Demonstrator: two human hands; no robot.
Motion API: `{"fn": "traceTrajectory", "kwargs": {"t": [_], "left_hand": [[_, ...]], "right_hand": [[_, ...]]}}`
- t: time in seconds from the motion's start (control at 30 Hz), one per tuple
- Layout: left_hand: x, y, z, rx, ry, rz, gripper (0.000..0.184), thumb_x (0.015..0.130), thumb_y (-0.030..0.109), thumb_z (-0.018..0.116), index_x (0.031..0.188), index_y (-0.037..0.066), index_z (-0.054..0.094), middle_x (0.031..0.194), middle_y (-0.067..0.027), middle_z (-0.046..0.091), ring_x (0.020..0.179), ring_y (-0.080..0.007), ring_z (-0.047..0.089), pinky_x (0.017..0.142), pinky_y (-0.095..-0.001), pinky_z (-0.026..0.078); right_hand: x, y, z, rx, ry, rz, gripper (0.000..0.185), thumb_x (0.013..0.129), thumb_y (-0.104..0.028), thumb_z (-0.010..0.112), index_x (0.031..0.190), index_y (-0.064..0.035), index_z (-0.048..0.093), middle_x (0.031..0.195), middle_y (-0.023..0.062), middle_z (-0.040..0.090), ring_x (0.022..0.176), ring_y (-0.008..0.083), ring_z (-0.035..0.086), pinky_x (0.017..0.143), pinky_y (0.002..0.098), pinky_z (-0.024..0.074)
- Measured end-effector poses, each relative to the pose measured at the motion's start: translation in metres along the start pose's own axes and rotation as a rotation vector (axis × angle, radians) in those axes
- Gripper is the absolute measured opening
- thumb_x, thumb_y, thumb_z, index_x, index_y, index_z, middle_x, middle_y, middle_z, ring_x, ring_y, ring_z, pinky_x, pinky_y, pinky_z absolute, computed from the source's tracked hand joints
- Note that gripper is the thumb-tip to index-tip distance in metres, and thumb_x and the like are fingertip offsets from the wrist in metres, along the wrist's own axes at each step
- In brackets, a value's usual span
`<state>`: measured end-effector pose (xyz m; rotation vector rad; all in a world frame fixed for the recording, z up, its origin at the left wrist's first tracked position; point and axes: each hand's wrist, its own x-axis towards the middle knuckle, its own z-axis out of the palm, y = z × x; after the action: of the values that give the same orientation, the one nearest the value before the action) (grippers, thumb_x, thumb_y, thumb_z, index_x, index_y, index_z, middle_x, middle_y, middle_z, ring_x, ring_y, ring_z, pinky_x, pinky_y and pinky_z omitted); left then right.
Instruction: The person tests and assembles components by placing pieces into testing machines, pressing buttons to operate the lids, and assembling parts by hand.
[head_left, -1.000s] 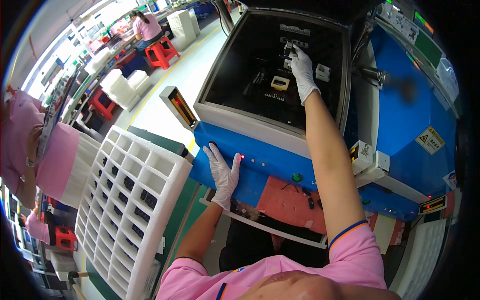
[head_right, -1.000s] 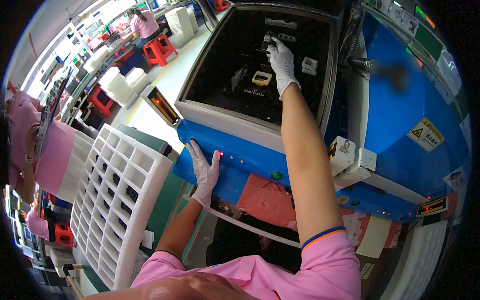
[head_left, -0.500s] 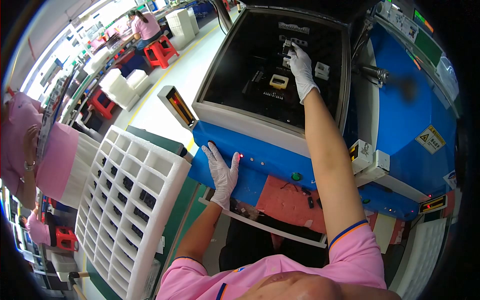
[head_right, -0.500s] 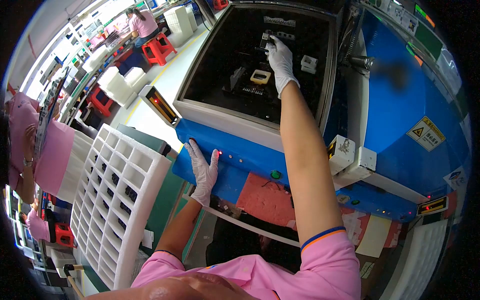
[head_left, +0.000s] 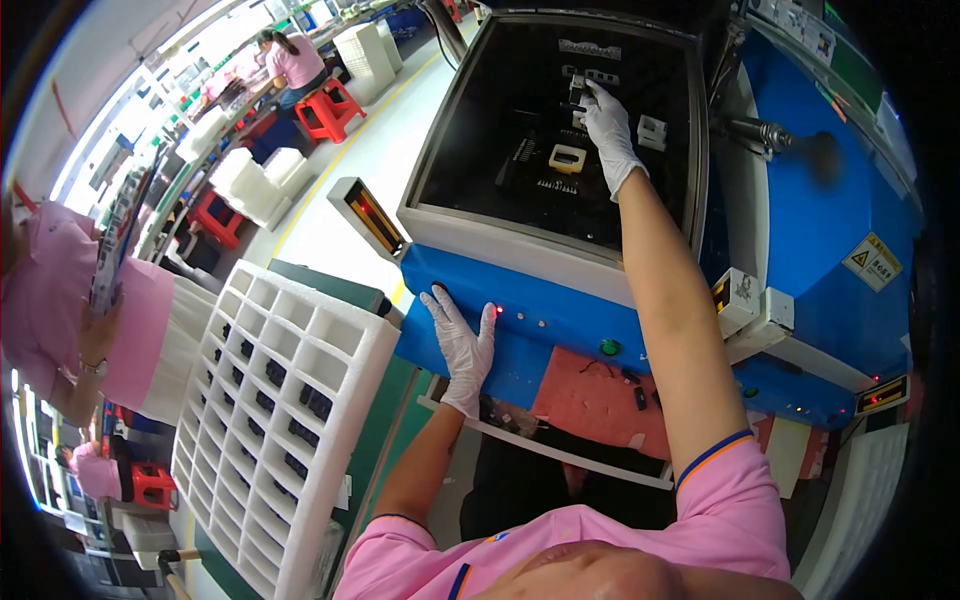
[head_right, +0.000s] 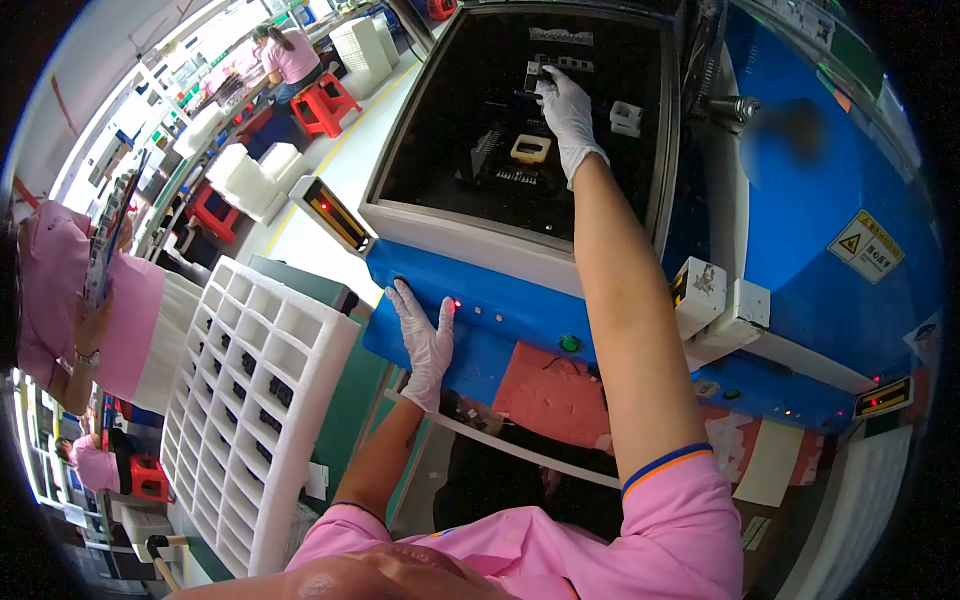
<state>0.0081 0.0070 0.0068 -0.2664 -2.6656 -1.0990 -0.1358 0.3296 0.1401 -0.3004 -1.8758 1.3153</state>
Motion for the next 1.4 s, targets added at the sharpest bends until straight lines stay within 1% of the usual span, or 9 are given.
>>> {"fn": "traceTrajectory", "kwargs": {"t": [0.1, 0.2, 0.33, 0.8, 0.93, 1.0, 1.17, 1.27, 1.4], "left_hand": [[-0.001, 0.002, 0.002, -0.001, -0.002, -0.012, 0.09, 0.083, 0.062, 0.042, 0.143, 0.007, 0.002, 0.146, -0.0249, 0.001, 0.133, -0.0414, 0.012, 0.108, -0.0437, 0.018], [-0.001, -0.003, 0.006, -0.005, 0.005, -0.003, 0.09, 0.083, 0.061, 0.043, 0.142, 0.007, 0.002, 0.145, -0.0252, 0.001, 0.133, -0.0415, 0.012, 0.108, -0.0437, 0.018], [-0.001, -0.003, 0.004, 0.004, 0.001, 0.002, 0.09, 0.083, 0.06, 0.044, 0.142, 0.006, 0.002, 0.145, -0.0257, 0.001, 0.133, -0.0417, 0.013, 0.108, -0.0436, 0.019], [0.0, -0.001, 0.002, 0.002, 0.017, 0.022, 0.087, 0.085, 0.054, 0.045, 0.142, 0.005, 0.003, 0.145, -0.0266, 0.002, 0.133, -0.0423, 0.012, 0.108, -0.0433, 0.018], [0.0, -0.002, 0.002, 0.023, 0.022, 0.026, 0.088, 0.085, 0.056, 0.045, 0.142, 0.005, 0.003, 0.145, -0.0265, 0.002, 0.133, -0.0422, 0.013, 0.108, -0.0431, 0.018], [0.0, -0.006, 0.004, 0.042, 0.023, 0.024, 0.09, 0.083, 0.059, 0.044, 0.142, 0.004, 0.003, 0.144, -0.0277, 0.001, 0.131, -0.0435, 0.017, 0.107, -0.0431, 0.021], [0.0, -0.002, 0.005, 0.035, 0.016, 0.001, 0.092, 0.083, 0.061, 0.043, 0.142, 0.004, 0.003, 0.144, -0.0275, 0.001, 0.13, -0.0441, 0.02, 0.106, -0.0434, 0.022], [0.0, 0.0, 0.003, 0.033, 0.02, 0.003, 0.091, 0.083, 0.061, 0.043, 0.142, 0.004, 0.003, 0.145, -0.0272, 0.001, 0.13, -0.044, 0.021, 0.105, -0.0434, 0.023], [-0.001, 0.0, 0.001, 0.021, 0.009, 0.006, 0.091, 0.083, 0.061, 0.043, 0.142, 0.005, 0.003, 0.145, -0.027, 0.0, 0.13, -0.0438, 0.021, 0.106, -0.0434, 0.023]], "right_hand": [[0.002, -0.005, -0.003, -0.063, -0.048, -0.003, 0.034, 0.09, -0.012, 0.049, 0.123, -0.0051, 0.05, 0.092, 0.0076, 0.061, 0.062, 0.0118, 0.057, 0.059, 0.0246, 0.0493], [0.006, 0.006, 0.002, 0.041, 0.002, -0.01, 0.033, 0.087, -0.016, 0.054, 0.119, -0.0094, 0.055, 0.083, 0.0104, 0.065, 0.069, 0.0147, 0.063, 0.06, 0.0279, 0.0505], [0.012, 0.014, 0.003, -0.051, 0.014, -0.044, 0.033, 0.087, -0.016, 0.054, 0.119, -0.0087, 0.055, 0.084, 0.0109, 0.065, 0.071, 0.0155, 0.063, 0.061, 0.0286, 0.0507], [0.002, -0.001, 0.001, -0.029, 0.01, -0.02, 0.033, 0.087, -0.017, 0.054, 0.118, -0.0072, 0.055, 0.085, 0.0097, 0.065, 0.071, 0.0145, 0.061, 0.064, 0.0276, 0.0492], [0.001, 0.001, 0.004, -0.005, 0.011, -0.036, 0.033, 0.087, -0.017, 0.054, 0.118, -0.007, 0.055, 0.084, 0.0092, 0.065, 0.07, 0.014, 0.06, 0.064, 0.0273, 0.0483], [0.002, 0.001, 0.003, 0.034, 0.015, -0.032, 0.033, 0.087, -0.017, 0.054, 0.118, -0.0072, 0.055, 0.083, 0.0087, 0.065, 0.069, 0.014, 0.06, 0.062, 0.0275, 0.0479], [0.003, -0.002, 0.001, -0.04, -0.001, -0.041, 0.033, 0.087, -0.017, 0.054, 0.118, -0.0082, 0.055, 0.083, 0.0081, 0.065, 0.069, 0.0141, 0.059, 0.062, 0.0276, 0.0475], [-0.008, -0.025, -0.004, -0.142, -0.034, 0.056, 0.033, 0.09, -0.016, 0.048, 0.122, -0.0074, 0.052, 0.096, 0.0089, 0.062, 0.071, 0.0134, 0.059, 0.063, 0.0252, 0.0489], [0.0, -0.008, -0.001, -0.094, -0.036, -0.025, 0.033, 0.09, -0.015, 0.049, 0.121, -0.0077, 0.053, 0.095, 0.0089, 0.063, 0.07, 0.0129, 0.059, 0.062, 0.0253, 0.0487]]}}
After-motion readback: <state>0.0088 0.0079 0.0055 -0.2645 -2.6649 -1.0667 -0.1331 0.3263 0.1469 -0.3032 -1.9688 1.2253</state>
